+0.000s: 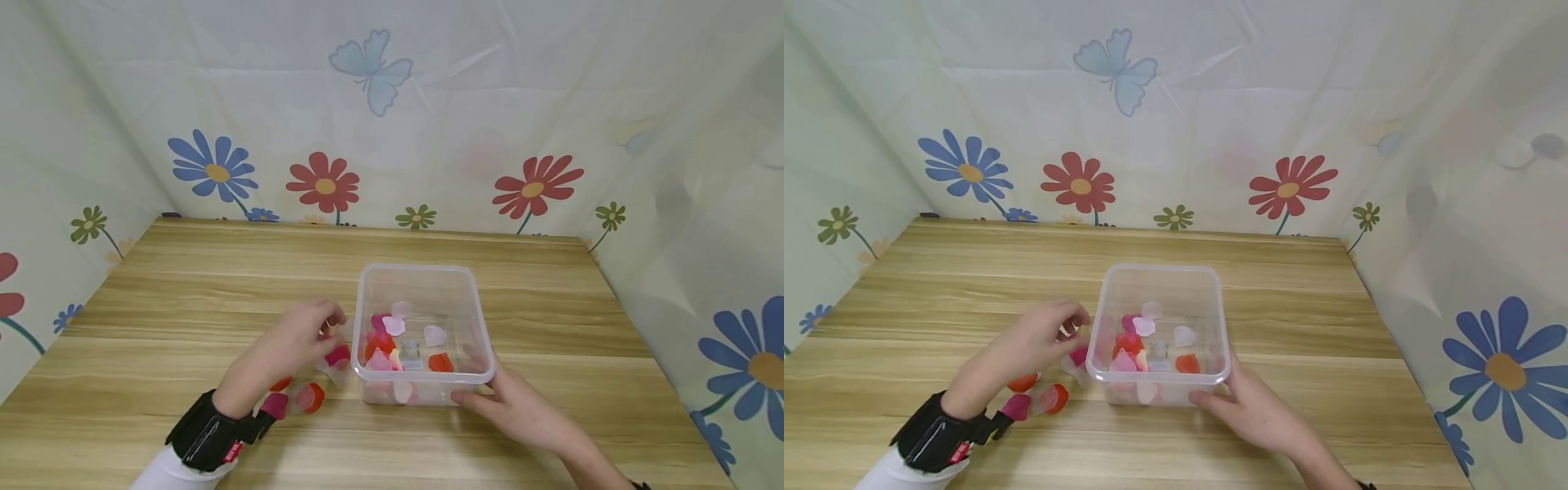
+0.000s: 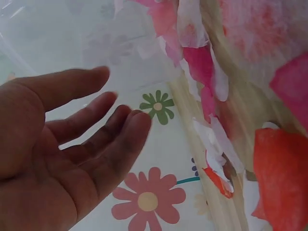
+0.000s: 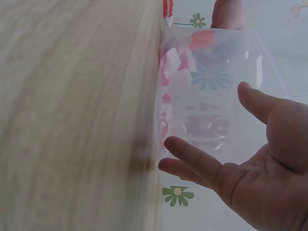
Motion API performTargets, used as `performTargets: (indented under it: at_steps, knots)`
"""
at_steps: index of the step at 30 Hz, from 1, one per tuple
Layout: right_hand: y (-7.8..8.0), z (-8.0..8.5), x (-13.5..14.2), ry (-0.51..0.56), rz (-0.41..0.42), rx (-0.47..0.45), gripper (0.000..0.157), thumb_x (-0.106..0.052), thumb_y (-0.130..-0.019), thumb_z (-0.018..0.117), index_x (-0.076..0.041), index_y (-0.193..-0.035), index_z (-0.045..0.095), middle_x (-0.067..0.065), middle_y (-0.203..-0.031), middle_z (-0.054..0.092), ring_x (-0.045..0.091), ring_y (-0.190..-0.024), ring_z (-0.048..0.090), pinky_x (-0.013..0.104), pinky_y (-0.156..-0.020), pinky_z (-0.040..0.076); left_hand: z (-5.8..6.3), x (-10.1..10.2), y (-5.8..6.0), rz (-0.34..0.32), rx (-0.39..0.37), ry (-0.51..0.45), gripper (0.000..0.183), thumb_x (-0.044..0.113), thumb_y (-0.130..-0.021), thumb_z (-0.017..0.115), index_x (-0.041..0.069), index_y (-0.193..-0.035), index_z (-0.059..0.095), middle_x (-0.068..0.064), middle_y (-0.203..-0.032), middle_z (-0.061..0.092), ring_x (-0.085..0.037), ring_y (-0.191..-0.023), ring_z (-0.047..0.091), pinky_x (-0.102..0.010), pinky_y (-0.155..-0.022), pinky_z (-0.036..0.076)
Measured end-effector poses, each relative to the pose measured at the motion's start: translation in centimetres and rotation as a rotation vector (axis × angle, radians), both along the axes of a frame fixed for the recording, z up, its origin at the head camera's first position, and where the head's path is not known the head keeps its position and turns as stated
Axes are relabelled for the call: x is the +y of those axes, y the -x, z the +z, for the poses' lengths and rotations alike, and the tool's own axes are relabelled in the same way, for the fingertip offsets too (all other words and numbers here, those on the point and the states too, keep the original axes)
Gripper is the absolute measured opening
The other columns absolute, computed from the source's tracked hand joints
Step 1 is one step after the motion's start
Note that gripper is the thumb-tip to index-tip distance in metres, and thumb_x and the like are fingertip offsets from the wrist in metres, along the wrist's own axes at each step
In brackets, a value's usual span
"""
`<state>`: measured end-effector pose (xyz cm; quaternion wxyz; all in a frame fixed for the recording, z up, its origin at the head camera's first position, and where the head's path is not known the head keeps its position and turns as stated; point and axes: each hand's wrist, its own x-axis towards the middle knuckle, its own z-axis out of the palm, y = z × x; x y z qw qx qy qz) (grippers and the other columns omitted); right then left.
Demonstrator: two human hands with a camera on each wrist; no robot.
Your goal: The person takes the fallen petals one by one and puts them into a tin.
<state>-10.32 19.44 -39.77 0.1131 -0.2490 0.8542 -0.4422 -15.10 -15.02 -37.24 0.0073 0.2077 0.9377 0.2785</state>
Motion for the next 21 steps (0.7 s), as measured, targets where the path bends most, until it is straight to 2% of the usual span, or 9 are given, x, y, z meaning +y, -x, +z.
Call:
performTargets:
  at_steps: [4,9,15,21]
  knots:
    - [0.0,0.0,0.0,0.014,0.01,-0.001,0.062,-0.033,-0.095,0.067,-0.015,-0.145,0.037,0.003,-0.128,0.057,0.017,-0.117,0.055,0.021,-0.099,0.036,-0.4,0.1,-0.1,-0.032,-0.123,0.063,0.022,0.012,-0.084,0.079,0.009,-0.102,0.065,-0.001,-0.091,0.057,-0.019,-0.081,0.055,-0.02,-0.067,0.047]
    - [0.0,0.0,0.0,0.022,0.019,0.013,0.063,-0.031,-0.095,0.067,-0.017,-0.147,0.034,0.004,-0.128,0.057,0.019,-0.118,0.055,0.022,-0.099,0.037,-1.0,0.2,-0.2,-0.078,-0.185,0.096,0.028,0.015,-0.083,0.081,0.011,-0.104,0.064,0.001,-0.093,0.058,-0.018,-0.084,0.055,-0.022,-0.069,0.047]
    - [0.0,-0.1,0.1,0.017,0.022,0.011,0.066,-0.031,-0.095,0.067,-0.019,-0.149,0.031,0.004,-0.13,0.056,0.019,-0.119,0.054,0.022,-0.099,0.036,-1.8,0.6,-0.1,-0.157,-0.159,0.143,0.024,0.011,-0.085,0.078,0.013,-0.105,0.065,0.003,-0.096,0.057,-0.014,-0.083,0.053,-0.021,-0.071,0.046]
    - [0.0,0.0,0.1,0.019,0.021,0.007,0.066,-0.032,-0.095,0.067,-0.021,-0.149,0.03,0.003,-0.13,0.056,0.019,-0.119,0.054,0.022,-0.099,0.036,-2.0,0.8,-0.2,-0.192,-0.126,0.141,0.038,0.007,-0.082,0.08,0.01,-0.117,0.065,0.002,-0.097,0.059,-0.017,-0.085,0.054,-0.024,-0.076,0.047]
